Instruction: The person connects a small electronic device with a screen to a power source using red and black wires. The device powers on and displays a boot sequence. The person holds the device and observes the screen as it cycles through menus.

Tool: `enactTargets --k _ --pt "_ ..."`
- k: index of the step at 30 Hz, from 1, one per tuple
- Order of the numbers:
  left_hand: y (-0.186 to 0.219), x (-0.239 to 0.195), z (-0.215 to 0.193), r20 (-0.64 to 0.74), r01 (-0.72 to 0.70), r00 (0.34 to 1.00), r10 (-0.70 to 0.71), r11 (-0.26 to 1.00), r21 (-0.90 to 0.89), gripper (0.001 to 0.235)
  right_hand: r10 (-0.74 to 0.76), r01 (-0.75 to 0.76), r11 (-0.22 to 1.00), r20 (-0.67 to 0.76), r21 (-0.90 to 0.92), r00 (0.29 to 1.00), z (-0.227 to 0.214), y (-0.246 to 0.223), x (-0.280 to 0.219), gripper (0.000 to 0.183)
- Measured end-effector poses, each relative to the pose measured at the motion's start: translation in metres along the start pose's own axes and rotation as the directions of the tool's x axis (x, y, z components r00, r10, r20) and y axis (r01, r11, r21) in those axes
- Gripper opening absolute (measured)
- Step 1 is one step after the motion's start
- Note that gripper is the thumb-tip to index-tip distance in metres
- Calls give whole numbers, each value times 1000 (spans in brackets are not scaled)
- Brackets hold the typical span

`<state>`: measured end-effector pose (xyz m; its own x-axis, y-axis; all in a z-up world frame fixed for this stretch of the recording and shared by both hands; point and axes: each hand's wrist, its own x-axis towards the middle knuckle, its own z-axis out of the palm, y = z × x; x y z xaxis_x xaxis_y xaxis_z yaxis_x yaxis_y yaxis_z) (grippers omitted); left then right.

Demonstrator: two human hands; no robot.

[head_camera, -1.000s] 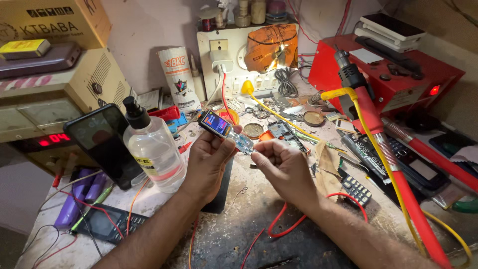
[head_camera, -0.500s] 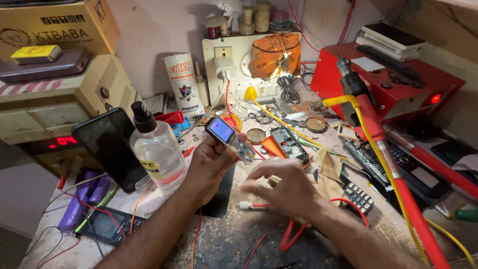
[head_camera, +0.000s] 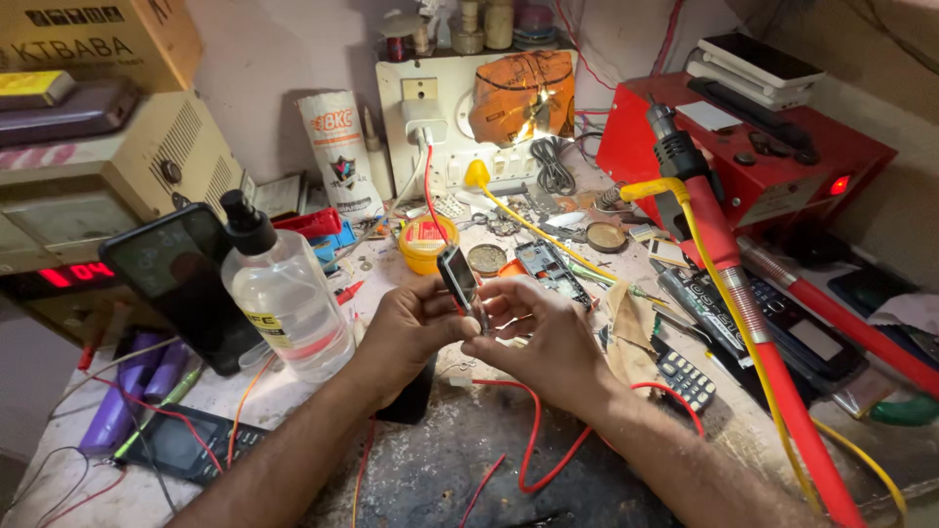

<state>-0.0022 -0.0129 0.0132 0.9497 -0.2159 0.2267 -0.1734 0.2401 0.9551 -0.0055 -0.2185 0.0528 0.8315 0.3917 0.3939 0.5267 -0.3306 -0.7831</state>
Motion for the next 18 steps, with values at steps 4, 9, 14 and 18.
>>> enactTargets --k 4,9,14,18 --pt "4 2 2 -45 61 997 -62 998 -13 52 88 -146 862 140 485 986 -1 7 4 64" --pt "16 -1 9 -100 80 992 -78 997 10 54 179 -252 781 183 571 967 -7 8 5 67" --pt "33 -8 17 -268 241 961 -75 705 667 41 195 -300 676 230 673 953 -13 14 7 64" --pt "37 -18 18 -90 62 990 112 235 970 35 151 -233 636 178 736 972 -30 23 14 60"
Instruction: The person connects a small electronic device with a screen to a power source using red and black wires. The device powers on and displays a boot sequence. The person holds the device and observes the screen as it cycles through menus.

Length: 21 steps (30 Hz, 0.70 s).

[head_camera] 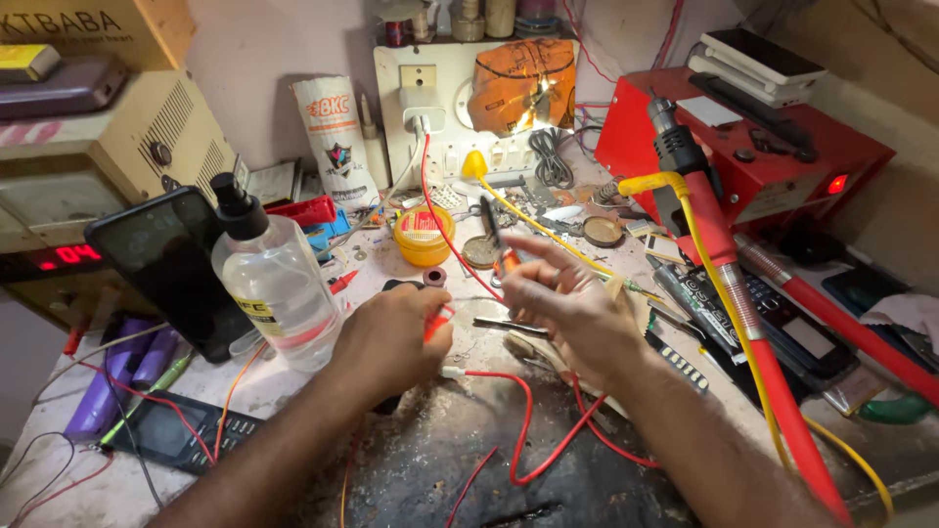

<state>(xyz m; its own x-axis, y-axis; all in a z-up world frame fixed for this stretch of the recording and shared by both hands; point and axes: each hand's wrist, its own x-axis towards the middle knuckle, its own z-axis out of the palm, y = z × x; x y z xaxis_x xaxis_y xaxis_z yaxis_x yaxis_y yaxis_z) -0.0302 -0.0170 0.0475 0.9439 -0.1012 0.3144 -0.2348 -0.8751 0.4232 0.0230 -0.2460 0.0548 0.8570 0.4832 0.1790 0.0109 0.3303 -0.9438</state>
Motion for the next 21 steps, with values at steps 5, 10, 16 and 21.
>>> enactTargets --k 5,10,16,21 --pt "3 -6 7 -38 -143 988 149 981 131 32 -46 52 996 -90 67 995 -26 -20 2 61" --pt "10 -5 2 -175 -266 947 269 963 38 41 -74 89 992 -161 90 984 -34 -30 0 58" --pt "27 16 9 -115 -276 958 264 956 -102 53 -87 97 995 -224 36 971 -41 -36 1 58" --pt "51 62 27 -140 -273 949 282 959 80 72 -117 80 987 -290 -137 950 -40 -38 4 60"
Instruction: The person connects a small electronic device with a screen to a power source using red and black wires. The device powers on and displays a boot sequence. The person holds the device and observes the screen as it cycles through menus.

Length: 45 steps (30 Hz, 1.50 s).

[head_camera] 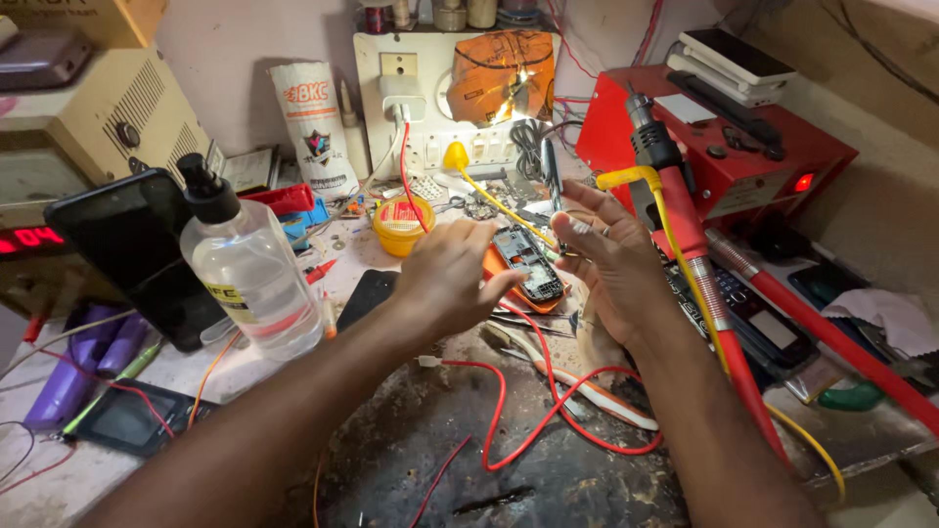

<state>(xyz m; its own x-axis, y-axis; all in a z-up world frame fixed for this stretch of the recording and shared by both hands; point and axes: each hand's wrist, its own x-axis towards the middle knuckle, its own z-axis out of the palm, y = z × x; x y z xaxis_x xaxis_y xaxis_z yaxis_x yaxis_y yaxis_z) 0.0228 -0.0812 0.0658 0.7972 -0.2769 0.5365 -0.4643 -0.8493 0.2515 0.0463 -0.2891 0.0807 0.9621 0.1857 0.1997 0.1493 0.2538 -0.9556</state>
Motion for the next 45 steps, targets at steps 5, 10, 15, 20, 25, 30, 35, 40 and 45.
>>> enactTargets --k 5,10,15,20,25,30,35,40,45 --pt "19 39 20 268 256 920 -287 956 144 97 -64 59 992 -38 -115 997 -3 -1 3 58" --pt "15 43 30 251 269 927 -280 960 78 103 -94 85 989 -70 -122 993 -12 7 9 56" --pt "8 37 48 -202 -6 976 -77 925 -380 103 -134 129 988 -56 -84 989 -21 9 17 58" --pt "1 31 35 -167 67 961 -219 774 -629 95 -127 122 984 -32 -128 991 -18 5 12 56" --pt "-26 -25 -10 -214 -25 922 -323 501 -865 90 -204 246 926 167 -288 964 1 7 0 48" --pt "-43 -95 -52 38 163 821 -570 169 -972 57 -177 388 654 367 -650 913 44 17 -28 51" --pt "-30 -109 -50 175 253 781 -599 49 -966 35 -49 455 497 500 -739 865 72 25 -48 55" --pt "-21 -111 -37 203 278 787 -582 41 -960 32 -73 539 417 564 -732 822 69 35 -48 49" --pt "-18 -117 -38 190 275 819 -541 79 -958 44 -188 432 480 391 -764 901 53 16 -34 38"
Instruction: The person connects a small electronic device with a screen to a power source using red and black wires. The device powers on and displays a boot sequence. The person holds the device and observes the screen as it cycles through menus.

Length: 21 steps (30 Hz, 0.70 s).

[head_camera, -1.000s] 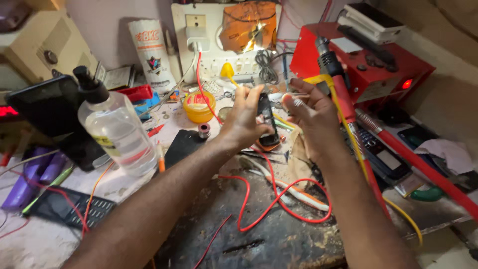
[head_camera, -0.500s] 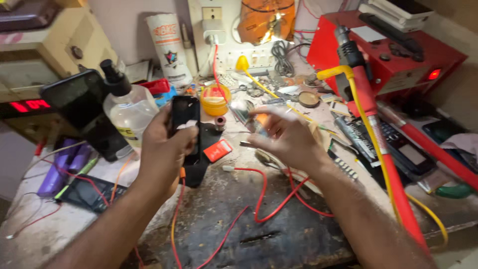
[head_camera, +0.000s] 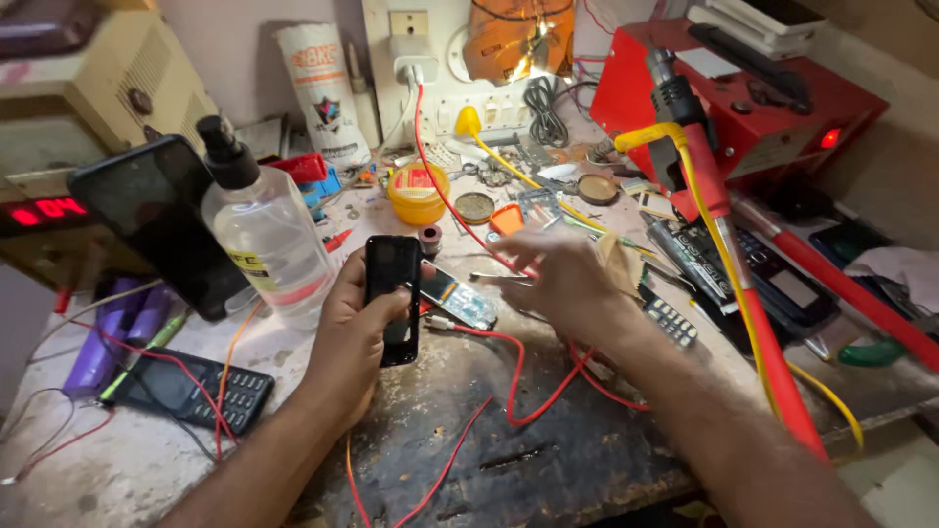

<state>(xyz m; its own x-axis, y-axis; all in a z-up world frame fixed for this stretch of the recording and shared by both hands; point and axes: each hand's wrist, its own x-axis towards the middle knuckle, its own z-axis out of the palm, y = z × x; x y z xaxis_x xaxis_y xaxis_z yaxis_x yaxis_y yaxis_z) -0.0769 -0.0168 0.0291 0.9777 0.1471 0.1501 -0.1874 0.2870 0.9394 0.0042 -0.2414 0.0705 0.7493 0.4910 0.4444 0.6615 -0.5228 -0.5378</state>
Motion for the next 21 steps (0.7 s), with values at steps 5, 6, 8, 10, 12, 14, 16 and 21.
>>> enactTargets --k 5,6,8,10,12,14,16,21 --pt "1 -4 4 39 80 996 -79 996 -40 45 330 -333 940 -45 -79 943 -66 1 -43 24" --pt "2 -5 5 29 131 991 -130 990 -52 46 397 -398 914 -22 -84 917 -69 -2 -55 22" --pt "4 -6 8 42 150 988 -149 988 -24 54 525 -520 848 24 -101 851 -71 -9 -76 19" --pt "3 -7 9 59 166 984 -166 986 -3 58 473 -464 862 -1 -204 881 -67 -13 -87 20" --pt "2 -7 9 85 176 981 -176 984 7 59 343 -340 903 -33 -264 939 -62 -15 -86 19" --pt "-2 -8 9 111 153 982 -151 988 -6 61 135 -149 946 -68 -288 989 -54 -12 -77 19" --pt "-4 -6 7 125 150 981 -148 989 -7 63 163 -146 919 16 -365 986 -37 -11 -64 20" --pt "-8 -5 -2 134 225 967 -217 973 -45 58 233 -116 755 99 -645 967 -8 -4 -35 20"
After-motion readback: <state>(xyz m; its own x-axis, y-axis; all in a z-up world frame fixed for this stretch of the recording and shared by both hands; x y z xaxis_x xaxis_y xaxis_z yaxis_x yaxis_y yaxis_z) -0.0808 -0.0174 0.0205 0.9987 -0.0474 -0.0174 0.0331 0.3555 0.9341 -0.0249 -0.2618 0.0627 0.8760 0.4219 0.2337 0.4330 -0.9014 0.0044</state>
